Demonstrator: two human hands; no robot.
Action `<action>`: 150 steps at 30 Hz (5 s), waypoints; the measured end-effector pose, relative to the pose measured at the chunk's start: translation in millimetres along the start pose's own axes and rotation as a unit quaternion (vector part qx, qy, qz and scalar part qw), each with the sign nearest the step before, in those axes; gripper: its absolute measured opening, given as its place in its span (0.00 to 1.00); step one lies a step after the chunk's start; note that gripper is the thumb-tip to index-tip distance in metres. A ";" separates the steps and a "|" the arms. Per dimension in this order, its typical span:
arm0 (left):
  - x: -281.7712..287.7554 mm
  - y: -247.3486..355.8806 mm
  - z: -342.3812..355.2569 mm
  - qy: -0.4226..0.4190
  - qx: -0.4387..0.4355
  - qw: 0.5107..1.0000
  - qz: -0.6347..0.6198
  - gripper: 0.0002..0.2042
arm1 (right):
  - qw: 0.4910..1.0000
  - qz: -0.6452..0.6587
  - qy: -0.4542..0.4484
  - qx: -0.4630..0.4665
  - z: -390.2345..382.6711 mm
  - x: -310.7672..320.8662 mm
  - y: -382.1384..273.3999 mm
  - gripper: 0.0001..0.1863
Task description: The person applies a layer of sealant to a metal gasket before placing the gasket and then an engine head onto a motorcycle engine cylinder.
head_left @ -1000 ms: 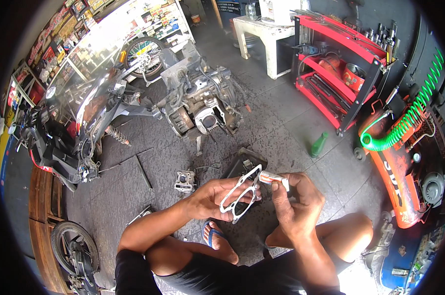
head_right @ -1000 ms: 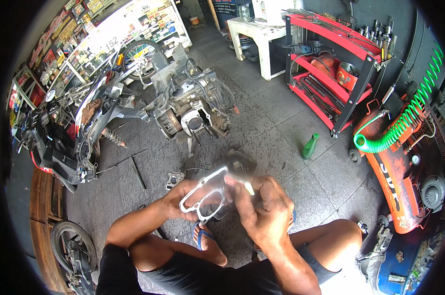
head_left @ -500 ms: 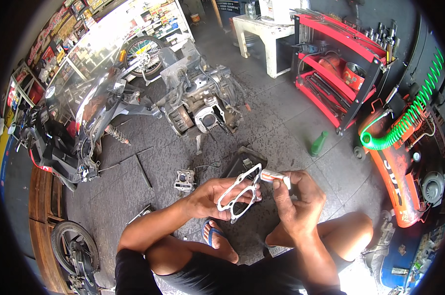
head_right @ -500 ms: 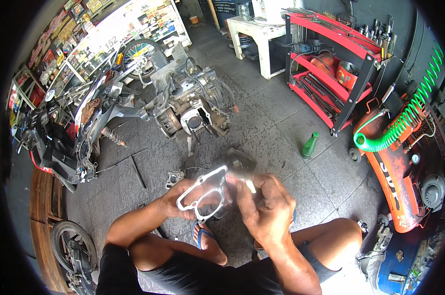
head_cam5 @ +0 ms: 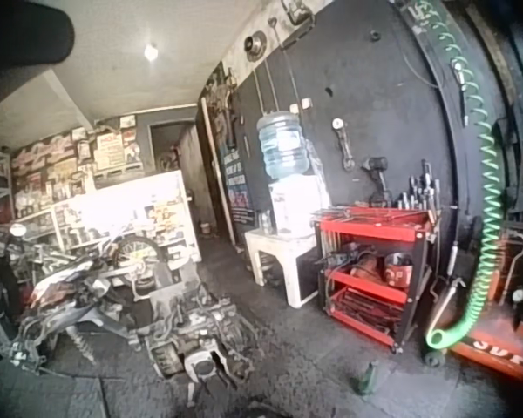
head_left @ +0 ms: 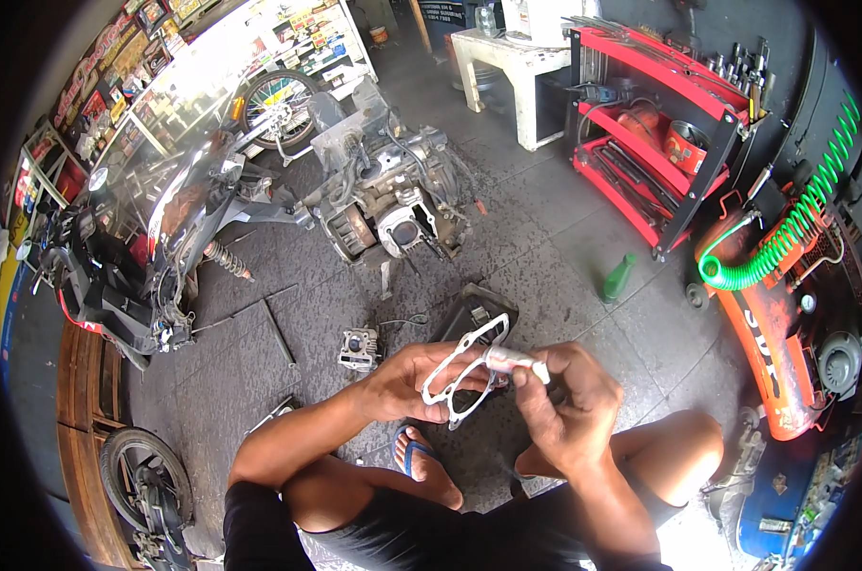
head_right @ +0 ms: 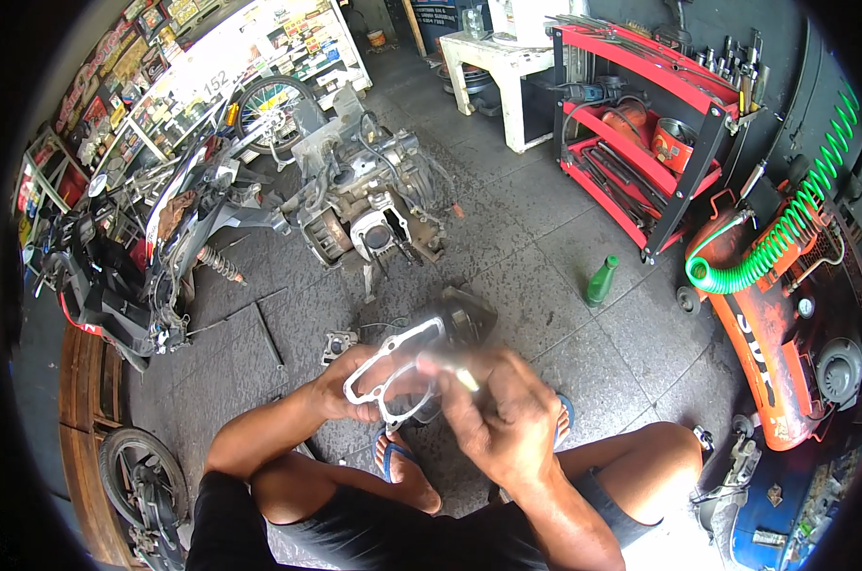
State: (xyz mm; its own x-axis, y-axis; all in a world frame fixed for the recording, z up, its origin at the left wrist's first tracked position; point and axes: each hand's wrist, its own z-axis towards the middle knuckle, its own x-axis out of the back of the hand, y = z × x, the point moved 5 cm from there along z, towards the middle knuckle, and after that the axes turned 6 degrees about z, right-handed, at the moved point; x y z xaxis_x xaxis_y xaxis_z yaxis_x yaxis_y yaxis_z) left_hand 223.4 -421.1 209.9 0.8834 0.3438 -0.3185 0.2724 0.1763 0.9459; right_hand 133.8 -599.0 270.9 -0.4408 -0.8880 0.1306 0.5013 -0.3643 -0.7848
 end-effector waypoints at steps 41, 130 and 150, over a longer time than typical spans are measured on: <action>0.0 -2.1 3.6 -0.009 -0.003 0.998 -0.066 0.45 | 0.994 -0.022 0.069 -0.082 0.7 1.0 20.4 0.06; 10.9 5.2 -1.4 0.054 -0.060 0.994 -0.071 0.43 | 0.993 -0.055 -0.036 -0.097 -21.7 -8.6 3.1 0.07; 12.5 7.4 1.6 0.085 -0.073 0.992 -0.058 0.42 | 0.974 0.112 -0.166 -0.107 -34.6 -28.5 4.8 0.08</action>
State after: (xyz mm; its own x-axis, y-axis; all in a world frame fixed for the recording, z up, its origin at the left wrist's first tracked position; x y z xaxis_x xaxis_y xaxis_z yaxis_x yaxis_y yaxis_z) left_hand 237.0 -417.0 213.1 0.7690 0.4612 -0.4427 0.3002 0.3509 0.8870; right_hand 123.0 -565.8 242.4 -0.0552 -0.9933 0.1016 0.3752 -0.1149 -0.9198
